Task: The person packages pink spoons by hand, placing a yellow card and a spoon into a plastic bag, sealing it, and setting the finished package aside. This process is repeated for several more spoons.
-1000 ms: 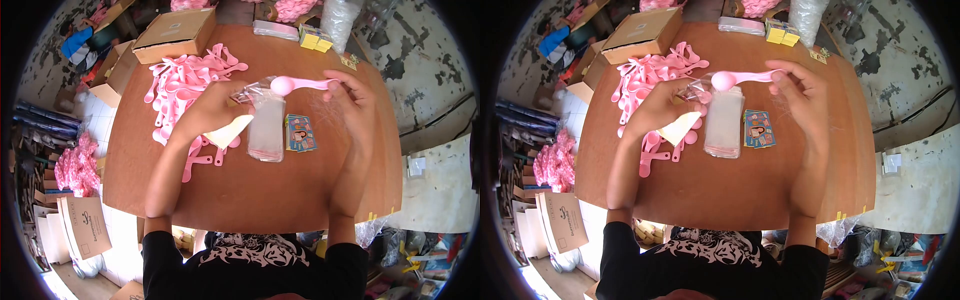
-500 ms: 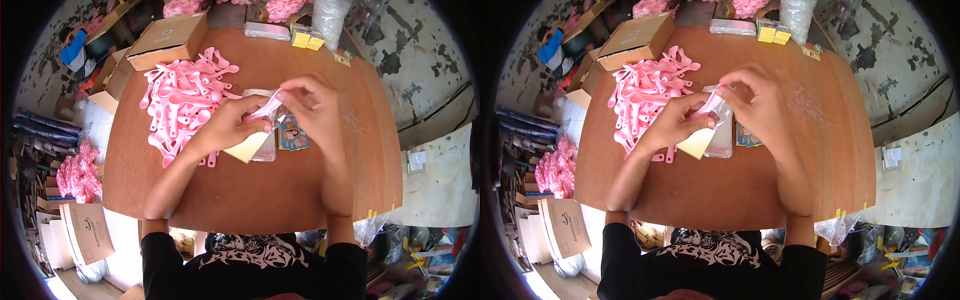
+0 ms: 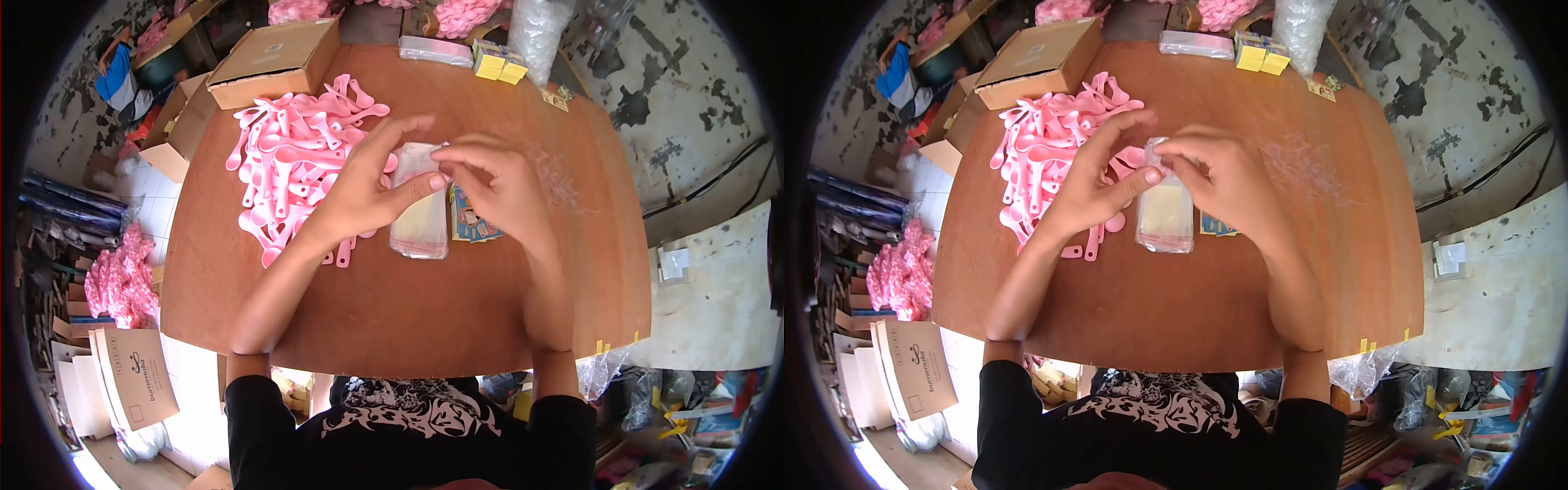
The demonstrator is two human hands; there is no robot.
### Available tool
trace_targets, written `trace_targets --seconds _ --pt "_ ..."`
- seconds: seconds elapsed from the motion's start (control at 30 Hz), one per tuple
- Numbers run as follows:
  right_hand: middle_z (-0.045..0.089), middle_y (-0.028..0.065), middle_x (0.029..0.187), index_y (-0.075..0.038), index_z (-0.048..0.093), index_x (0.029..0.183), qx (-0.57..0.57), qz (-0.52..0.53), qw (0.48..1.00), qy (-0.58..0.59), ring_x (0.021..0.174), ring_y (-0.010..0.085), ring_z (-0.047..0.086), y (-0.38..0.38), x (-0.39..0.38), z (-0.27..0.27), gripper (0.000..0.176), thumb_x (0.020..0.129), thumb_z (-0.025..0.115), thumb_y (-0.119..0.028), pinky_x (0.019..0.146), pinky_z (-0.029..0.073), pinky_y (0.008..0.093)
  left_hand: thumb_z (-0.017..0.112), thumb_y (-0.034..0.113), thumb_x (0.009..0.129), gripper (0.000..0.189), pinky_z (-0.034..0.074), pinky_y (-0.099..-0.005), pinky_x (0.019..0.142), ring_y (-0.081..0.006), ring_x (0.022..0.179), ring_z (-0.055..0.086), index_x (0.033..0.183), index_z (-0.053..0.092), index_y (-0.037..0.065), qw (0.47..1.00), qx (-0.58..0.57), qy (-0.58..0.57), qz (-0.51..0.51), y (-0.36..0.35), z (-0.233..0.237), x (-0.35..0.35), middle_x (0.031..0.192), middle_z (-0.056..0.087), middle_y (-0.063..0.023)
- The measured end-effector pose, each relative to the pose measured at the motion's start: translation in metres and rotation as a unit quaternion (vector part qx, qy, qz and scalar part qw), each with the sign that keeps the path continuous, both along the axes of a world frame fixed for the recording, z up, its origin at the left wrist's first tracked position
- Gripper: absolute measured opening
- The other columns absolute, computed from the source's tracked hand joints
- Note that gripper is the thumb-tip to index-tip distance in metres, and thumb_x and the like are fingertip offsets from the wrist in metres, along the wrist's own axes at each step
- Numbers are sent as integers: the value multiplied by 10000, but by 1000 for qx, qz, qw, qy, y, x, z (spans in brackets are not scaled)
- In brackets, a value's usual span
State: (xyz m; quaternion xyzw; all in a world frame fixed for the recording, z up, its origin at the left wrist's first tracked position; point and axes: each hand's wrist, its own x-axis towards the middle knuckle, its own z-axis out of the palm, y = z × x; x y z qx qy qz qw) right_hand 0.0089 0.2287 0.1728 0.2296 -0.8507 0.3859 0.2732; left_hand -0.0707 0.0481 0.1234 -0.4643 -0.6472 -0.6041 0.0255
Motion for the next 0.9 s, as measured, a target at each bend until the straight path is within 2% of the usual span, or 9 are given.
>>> trace_targets --seconds 0.03,0.07,0.17,0.2,0.33,0.4,0.5,0.6,0.9 --pt "699 107 881 15 700 973 -11 1 998 -68 756 192 667 -1 0 -3 131 854 644 22 655 516 275 777 241 831 630 460 -375 952 -251 1134 582 1325 488 -24 1000 -12 -21 0 -1 2 -2 1186 614 -172" --pt "703 106 891 14 703 977 -19 6 998 -57 768 184 674 1 0 -6 135 857 641 22 644 520 275 777 241 831 630 460 -375 952 -251 1134 582 1325 488 -24 1000 -8 -17 3 -1 4 -3 1186 614 -172" --pt "705 106 891 9 708 987 -100 -2 994 -37 761 165 673 2 1 -7 143 863 639 20 634 513 264 666 110 921 298 507 -299 875 -150 987 632 1170 616 -45 983 -3 -155 -94 -1 2 5 1074 671 -125" --pt "699 94 890 7 708 958 -144 -30 983 -107 792 153 661 1 6 -4 119 847 666 1 678 510 276 598 69 959 177 516 -265 812 -95 900 630 1073 664 -49 984 29 -150 -87 2 4 8 979 688 -77" --pt "683 84 875 -4 706 928 -79 -76 994 8 820 173 649 1 14 3 101 829 695 -24 725 505 301 574 104 981 197 508 -231 704 -56 794 614 1066 666 -48 966 -28 -246 -70 -2 14 16 881 680 -23" --pt "667 78 861 -22 704 912 43 -50 996 59 844 205 639 3 20 8 104 810 710 -37 752 500 324 573 108 982 202 508 -229 702 -56 792 615 1068 666 -49 968 -24 -237 -79 0 7 14 878 680 -25" --pt "657 90 839 -35 710 932 81 -90 992 37 784 215 644 1 23 11 122 811 695 -30 701 500 312 575 118 983 220 511 -229 701 -58 798 617 1097 654 -52 967 -20 -233 -99 3 7 17 876 679 -31" --pt "646 101 820 -35 711 939 -3 -81 996 -43 717 205 642 3 21 3 144 805 669 -6 645 493 305 586 131 980 261 518 -238 707 -69 815 624 1159 624 -56 963 -9 -240 -123 6 4 19 882 679 -40" --pt "613 94 794 -29 701 949 28 -110 993 25 652 232 618 1 18 -5 180 790 643 31 583 487 322 619 130 958 316 533 -267 725 -95 821 642 1219 598 -46 971 -24 -210 -114 4 6 22 882 689 -76"
